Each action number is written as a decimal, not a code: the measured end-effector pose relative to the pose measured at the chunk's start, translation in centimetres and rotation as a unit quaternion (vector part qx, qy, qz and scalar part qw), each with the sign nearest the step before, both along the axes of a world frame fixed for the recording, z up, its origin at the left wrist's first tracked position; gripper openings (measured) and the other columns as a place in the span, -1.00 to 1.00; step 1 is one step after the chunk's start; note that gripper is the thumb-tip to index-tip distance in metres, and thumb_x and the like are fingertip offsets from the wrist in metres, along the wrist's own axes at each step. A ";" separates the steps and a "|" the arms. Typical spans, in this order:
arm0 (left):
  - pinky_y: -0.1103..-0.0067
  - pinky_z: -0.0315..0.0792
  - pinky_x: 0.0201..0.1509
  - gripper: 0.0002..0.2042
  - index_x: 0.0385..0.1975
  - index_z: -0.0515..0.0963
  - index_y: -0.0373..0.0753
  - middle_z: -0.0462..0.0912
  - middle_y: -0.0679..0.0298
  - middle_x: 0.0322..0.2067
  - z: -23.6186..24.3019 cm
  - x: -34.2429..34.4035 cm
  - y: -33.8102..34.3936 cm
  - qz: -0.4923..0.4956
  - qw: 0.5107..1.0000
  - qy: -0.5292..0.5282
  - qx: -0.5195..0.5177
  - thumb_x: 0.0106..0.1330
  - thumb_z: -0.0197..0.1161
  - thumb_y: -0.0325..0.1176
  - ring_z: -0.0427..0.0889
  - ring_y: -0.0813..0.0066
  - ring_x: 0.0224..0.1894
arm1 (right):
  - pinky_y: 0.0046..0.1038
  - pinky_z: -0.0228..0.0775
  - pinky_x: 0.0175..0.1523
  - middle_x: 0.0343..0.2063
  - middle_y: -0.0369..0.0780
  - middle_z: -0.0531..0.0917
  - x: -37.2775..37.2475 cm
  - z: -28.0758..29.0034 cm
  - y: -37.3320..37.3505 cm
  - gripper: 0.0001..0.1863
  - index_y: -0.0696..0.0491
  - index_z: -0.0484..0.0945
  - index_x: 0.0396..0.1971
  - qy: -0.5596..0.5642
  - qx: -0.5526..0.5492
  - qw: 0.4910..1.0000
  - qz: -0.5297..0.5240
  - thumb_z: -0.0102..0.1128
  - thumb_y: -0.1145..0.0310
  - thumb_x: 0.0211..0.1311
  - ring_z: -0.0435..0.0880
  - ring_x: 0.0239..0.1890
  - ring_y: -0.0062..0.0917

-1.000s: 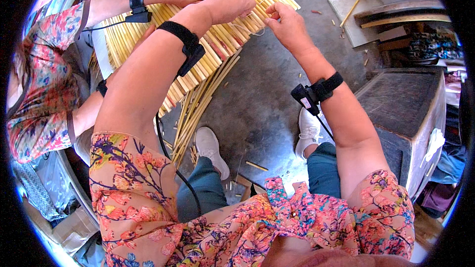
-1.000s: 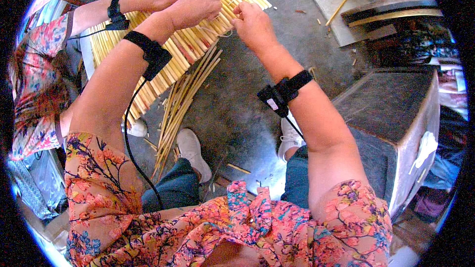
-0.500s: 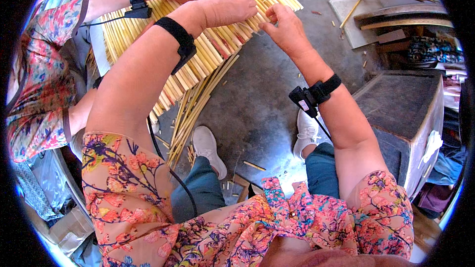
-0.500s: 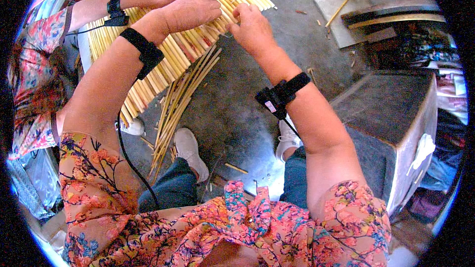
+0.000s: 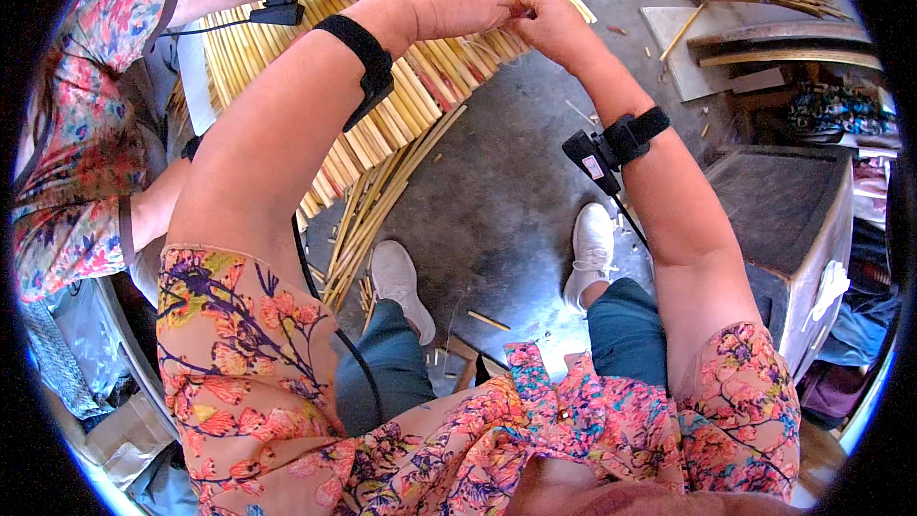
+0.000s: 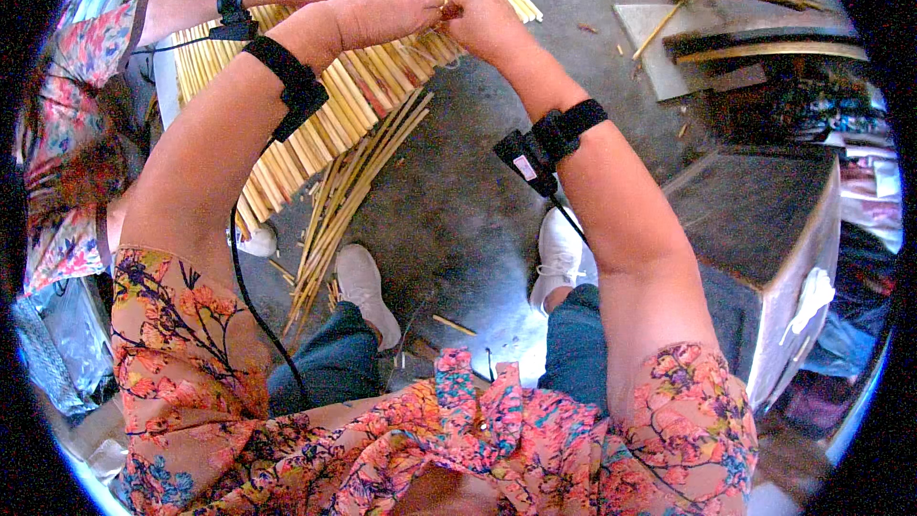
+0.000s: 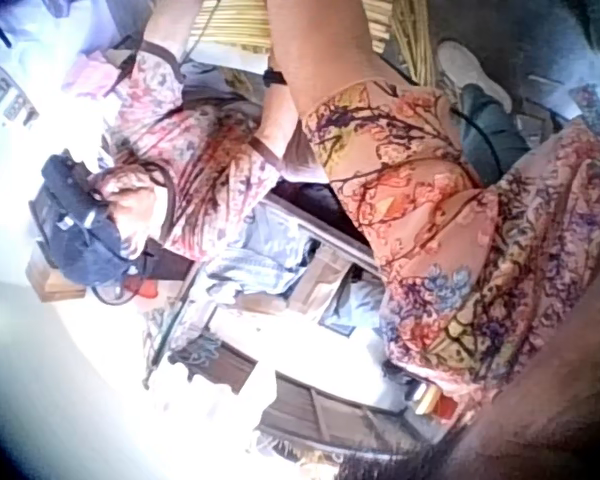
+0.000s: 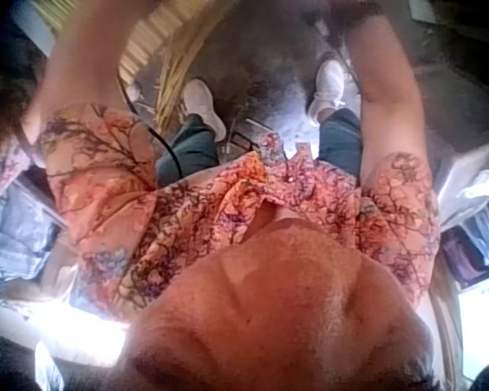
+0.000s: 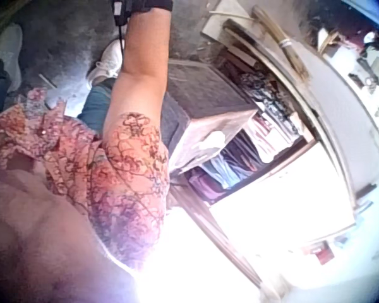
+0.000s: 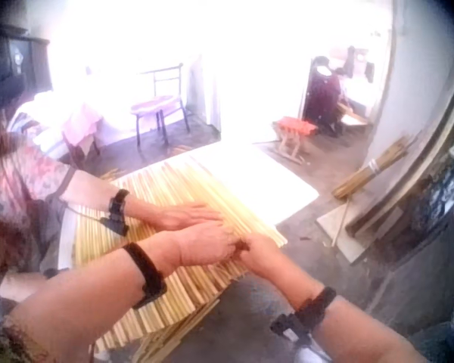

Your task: The person weaves thin bamboo strips into a mat using a thin wire or string. They align the strips, thread the wire through the weave, and use shears to cut the wire. The person works alongside another individual who is also weaving.

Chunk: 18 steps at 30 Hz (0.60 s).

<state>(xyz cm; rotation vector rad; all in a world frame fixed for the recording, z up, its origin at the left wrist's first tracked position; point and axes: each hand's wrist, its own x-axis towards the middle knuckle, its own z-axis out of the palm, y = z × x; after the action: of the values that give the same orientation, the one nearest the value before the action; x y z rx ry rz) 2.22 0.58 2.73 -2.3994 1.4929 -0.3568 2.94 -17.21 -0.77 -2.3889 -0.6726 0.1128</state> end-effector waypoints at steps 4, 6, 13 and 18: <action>0.54 0.43 -0.12 -0.88 -0.48 0.61 -0.18 0.58 0.28 -0.42 0.1 -0.3 0.2 0.008 1.000 0.011 -0.005 0.07 0.11 -0.43 0.54 0.37 -0.20 | -0.42 0.41 -0.29 -0.55 -0.17 0.61 -0.6 0.7 -0.1 -0.83 0.13 0.56 -0.41 0.018 -0.010 1.000 0.013 0.19 0.37 -0.02 0.57 -0.47 -0.44; 0.53 0.43 -0.13 -0.89 -0.52 0.60 -0.18 0.58 0.28 -0.43 -0.1 -0.1 0.5 0.007 1.000 -0.013 -0.022 0.07 0.11 -0.43 0.54 0.36 -0.20 | -0.39 0.41 -0.29 -0.55 -0.16 0.61 -0.7 0.3 -0.1 -0.84 0.12 0.56 -0.44 -0.013 -0.030 0.999 0.041 0.18 0.37 -0.02 0.58 -0.46 -0.38; 0.50 0.42 -0.15 -0.91 -0.57 0.58 -0.21 0.61 0.24 -0.43 -0.9 -0.1 1.6 0.017 0.993 0.009 -0.118 0.05 0.13 -0.43 0.56 0.31 -0.24 | -0.23 0.40 -0.23 -0.41 -0.09 0.58 -2.7 0.3 0.9 -0.85 0.09 0.53 -0.48 -0.105 -0.135 0.985 -0.005 0.04 0.34 0.07 0.57 -0.33 -0.18; 0.49 0.41 -0.15 -0.91 -0.61 0.58 -0.20 0.62 0.24 -0.46 -1.5 -0.1 1.5 0.106 0.984 0.088 -0.113 0.04 0.15 -0.41 0.57 0.29 -0.27 | -0.21 0.41 -0.22 -0.40 -0.09 0.56 -3.1 0.4 1.2 -0.85 0.08 0.51 -0.49 -0.124 -0.155 0.980 -0.017 0.04 0.32 0.08 0.57 -0.33 -0.19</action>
<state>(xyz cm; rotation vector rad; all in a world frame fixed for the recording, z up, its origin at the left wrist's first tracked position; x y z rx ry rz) 2.14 2.11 1.24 -2.8038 1.3072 -0.2854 -0.20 -16.00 -0.34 -2.7426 -0.7744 -0.1058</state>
